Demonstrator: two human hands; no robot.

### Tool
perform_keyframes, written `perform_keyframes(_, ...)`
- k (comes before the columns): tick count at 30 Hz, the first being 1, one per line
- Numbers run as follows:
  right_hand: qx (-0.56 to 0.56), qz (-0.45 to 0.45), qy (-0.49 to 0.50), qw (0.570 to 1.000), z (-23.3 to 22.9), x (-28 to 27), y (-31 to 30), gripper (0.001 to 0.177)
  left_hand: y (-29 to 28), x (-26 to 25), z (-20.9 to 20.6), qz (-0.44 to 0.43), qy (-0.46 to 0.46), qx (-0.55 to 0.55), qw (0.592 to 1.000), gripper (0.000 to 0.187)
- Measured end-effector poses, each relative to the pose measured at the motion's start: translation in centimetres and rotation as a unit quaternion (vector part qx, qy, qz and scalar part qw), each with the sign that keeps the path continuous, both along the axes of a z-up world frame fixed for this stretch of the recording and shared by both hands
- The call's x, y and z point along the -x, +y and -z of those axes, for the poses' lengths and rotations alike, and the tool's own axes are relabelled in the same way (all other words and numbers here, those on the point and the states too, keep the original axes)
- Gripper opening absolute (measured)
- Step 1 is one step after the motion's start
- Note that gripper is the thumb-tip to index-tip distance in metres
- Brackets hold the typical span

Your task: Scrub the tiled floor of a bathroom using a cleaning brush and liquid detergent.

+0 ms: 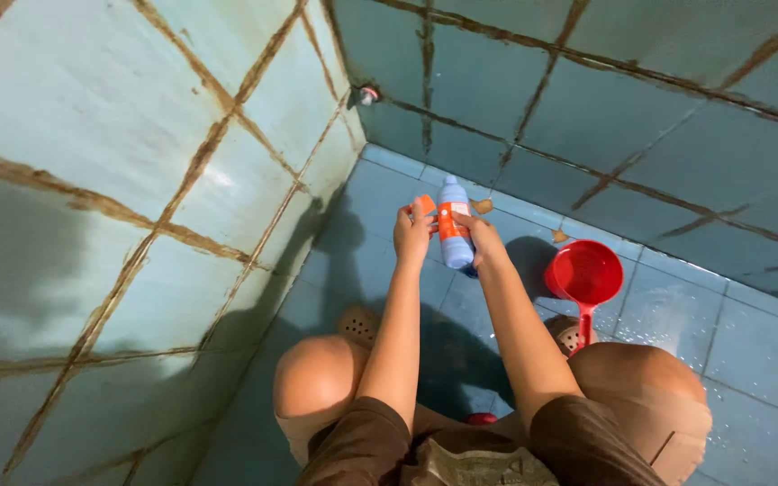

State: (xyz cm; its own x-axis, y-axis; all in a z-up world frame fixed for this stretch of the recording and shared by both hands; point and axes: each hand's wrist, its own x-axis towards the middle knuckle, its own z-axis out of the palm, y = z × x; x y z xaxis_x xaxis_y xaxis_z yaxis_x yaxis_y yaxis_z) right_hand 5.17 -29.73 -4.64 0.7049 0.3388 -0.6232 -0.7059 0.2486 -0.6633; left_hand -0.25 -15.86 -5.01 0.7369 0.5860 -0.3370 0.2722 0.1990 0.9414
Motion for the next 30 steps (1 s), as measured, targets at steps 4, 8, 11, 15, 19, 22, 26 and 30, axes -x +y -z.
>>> perform_keyframes(4,-0.013,0.048,-0.008,0.999,1.9,0.0,-4.4,0.035,-3.3,-1.7,4.5,0.062,-0.018,0.019,0.998,0.062)
perform_keyframes(8,0.007,0.105,-0.011,0.994,2.4,-0.3,-9.4,0.035,-7.3,-3.2,8.3,0.143,-0.051,0.068,0.986,0.064)
perform_keyframes(11,0.015,0.15,0.001,0.989,3.0,-0.2,-13.0,0.035,-10.7,-3.7,7.9,0.201,-0.057,0.099,0.973,0.065)
perform_keyframes(15,0.027,0.212,0.022,0.977,4.6,0.0,-17.7,0.036,-14.9,-4.3,7.9,0.265,-0.051,0.133,0.954,0.067)
perform_keyframes(19,0.014,0.246,0.008,0.969,6.5,0.3,-21.8,0.034,-18.2,-4.2,7.1,0.317,-0.034,0.158,0.934,0.068)
perform_keyframes(22,-0.002,0.261,0.003,0.965,6.0,0.3,-24.2,0.032,-20.0,-4.1,6.0,0.363,-0.024,0.164,0.917,0.069)
perform_keyframes(26,-0.006,0.306,0.031,0.951,7.7,-0.1,-27.3,0.03,-21.3,-3.7,6.0,0.401,-0.018,0.174,0.899,0.069)
perform_keyframes(30,0.025,0.36,0.023,0.932,8.0,-0.3,-29.9,0.031,-21.5,-3.4,6.0,0.415,-0.017,0.187,0.89,0.069)
